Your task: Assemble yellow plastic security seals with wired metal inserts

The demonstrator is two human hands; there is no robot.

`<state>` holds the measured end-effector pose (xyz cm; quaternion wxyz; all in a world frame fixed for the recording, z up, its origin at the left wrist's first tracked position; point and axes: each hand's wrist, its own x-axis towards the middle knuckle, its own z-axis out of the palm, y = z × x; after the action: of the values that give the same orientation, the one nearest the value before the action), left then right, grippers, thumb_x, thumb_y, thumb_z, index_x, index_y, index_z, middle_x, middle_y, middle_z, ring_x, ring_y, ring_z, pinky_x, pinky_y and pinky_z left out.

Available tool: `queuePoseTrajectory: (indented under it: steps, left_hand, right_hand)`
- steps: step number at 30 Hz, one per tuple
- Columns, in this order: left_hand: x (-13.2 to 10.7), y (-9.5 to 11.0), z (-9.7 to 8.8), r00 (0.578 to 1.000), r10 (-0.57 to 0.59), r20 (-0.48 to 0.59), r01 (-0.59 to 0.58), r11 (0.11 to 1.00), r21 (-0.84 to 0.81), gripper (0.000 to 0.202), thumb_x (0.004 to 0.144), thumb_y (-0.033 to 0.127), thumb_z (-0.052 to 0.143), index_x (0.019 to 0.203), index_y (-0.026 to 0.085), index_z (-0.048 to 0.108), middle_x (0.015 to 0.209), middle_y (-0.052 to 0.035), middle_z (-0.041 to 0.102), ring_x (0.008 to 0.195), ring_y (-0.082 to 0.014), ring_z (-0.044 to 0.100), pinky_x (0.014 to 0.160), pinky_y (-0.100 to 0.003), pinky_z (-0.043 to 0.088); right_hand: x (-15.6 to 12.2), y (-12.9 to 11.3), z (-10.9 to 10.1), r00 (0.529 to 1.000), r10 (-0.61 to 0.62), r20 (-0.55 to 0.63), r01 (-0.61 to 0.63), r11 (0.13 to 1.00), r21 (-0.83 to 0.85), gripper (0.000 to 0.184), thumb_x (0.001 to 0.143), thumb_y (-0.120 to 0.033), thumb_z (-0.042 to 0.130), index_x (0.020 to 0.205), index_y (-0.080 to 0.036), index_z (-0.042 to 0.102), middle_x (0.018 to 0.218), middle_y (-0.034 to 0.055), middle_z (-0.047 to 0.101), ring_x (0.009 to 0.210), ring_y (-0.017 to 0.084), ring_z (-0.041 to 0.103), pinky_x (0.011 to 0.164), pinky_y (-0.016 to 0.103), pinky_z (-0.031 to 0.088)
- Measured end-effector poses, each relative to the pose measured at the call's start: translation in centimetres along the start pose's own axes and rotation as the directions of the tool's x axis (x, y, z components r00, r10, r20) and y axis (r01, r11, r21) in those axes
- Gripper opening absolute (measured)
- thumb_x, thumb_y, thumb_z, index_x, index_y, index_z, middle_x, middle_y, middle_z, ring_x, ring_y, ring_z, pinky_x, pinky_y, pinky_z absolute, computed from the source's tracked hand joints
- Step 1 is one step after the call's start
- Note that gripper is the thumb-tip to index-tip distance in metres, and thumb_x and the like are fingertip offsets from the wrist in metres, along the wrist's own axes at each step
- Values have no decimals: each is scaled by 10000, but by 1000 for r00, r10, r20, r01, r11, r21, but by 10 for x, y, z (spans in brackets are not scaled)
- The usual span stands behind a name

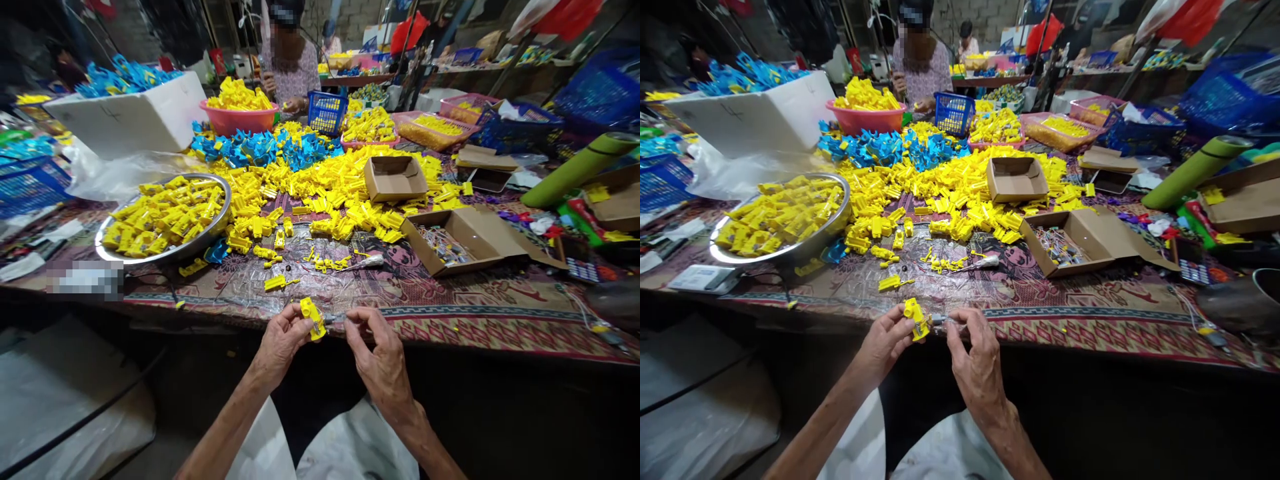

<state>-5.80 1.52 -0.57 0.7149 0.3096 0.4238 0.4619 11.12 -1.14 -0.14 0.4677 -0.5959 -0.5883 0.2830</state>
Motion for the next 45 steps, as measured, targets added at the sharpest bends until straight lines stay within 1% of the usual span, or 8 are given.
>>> queuePoseTrajectory:
  steps: [6, 16, 20, 25, 30, 35, 40, 45]
  left_hand:
    - [-1, -3, 0, 997, 66, -31, -64, 996, 64, 240, 757, 301, 766, 943, 184, 670, 883, -16, 698, 813, -137, 639, 793, -244, 486]
    - [-10, 2, 3, 999, -19, 41, 19, 1000, -9, 269, 799, 318, 728, 1008, 164, 660, 913, -54, 699, 792, -152, 647, 764, -259, 500]
    - [-6, 16, -14, 997, 49, -60, -41, 991, 125, 275, 795, 335, 729, 1003, 169, 658, 875, -30, 683, 759, -133, 622, 739, -240, 497]
    - [-2, 24, -30, 993, 72, -91, -43, 955, 292, 288, 783, 366, 733, 975, 162, 667, 854, -23, 664, 768, -143, 610, 707, -239, 499]
    - [-3, 18, -33, 992, 65, -107, -25, 941, 338, 290, 789, 377, 718, 979, 165, 667, 885, -25, 666, 762, -141, 601, 702, -243, 501]
    - [-2, 16, -34, 992, 68, -102, -30, 940, 339, 261, 804, 357, 707, 972, 163, 661, 839, -18, 647, 746, -136, 592, 701, -244, 499]
    - [-2, 16, -31, 995, 56, -84, -30, 959, 282, 253, 811, 347, 708, 976, 161, 659, 863, -28, 648, 762, -138, 596, 691, -241, 501]
    - [-4, 18, -20, 1000, 1, -26, 3, 990, 140, 242, 828, 320, 702, 1001, 155, 663, 922, -50, 663, 796, -133, 593, 681, -224, 502]
  right_hand:
    - [-23, -9, 20, 939, 237, 249, -304, 911, 279, 243, 882, -377, 614, 1073, -244, 546, 1004, 65, 678, 907, 213, 654, 747, 309, 518]
    - [-25, -7, 32, 938, 244, 245, -301, 925, 233, 222, 852, -375, 660, 981, -231, 551, 847, 20, 652, 742, 179, 623, 673, 288, 488]
    - [-12, -1, 14, 950, 112, 291, -157, 978, 138, 73, 895, -298, 599, 935, -237, 604, 870, 27, 672, 794, 197, 634, 743, 314, 481]
    - [22, 6, -7, 970, -58, 237, 75, 995, -64, 113, 931, -211, 509, 959, -235, 616, 944, 52, 663, 894, 225, 619, 810, 354, 469]
    - [44, 7, 5, 868, -255, 425, 323, 942, -94, 260, 909, -122, 519, 1135, -231, 585, 1119, 74, 630, 1062, 226, 576, 935, 371, 458]
    - [49, 10, 18, 761, -227, 607, 448, 861, -240, 231, 918, -79, 450, 1036, -208, 602, 987, 84, 616, 946, 227, 576, 840, 369, 474]
    - [49, 11, 6, 783, -200, 590, 353, 923, -156, 171, 885, -115, 517, 1004, -211, 595, 972, 58, 608, 942, 210, 570, 841, 346, 448]
    - [42, 9, -6, 864, 18, 503, -28, 1000, 11, 106, 856, -188, 573, 958, -216, 584, 860, -2, 599, 747, 150, 555, 703, 287, 440]
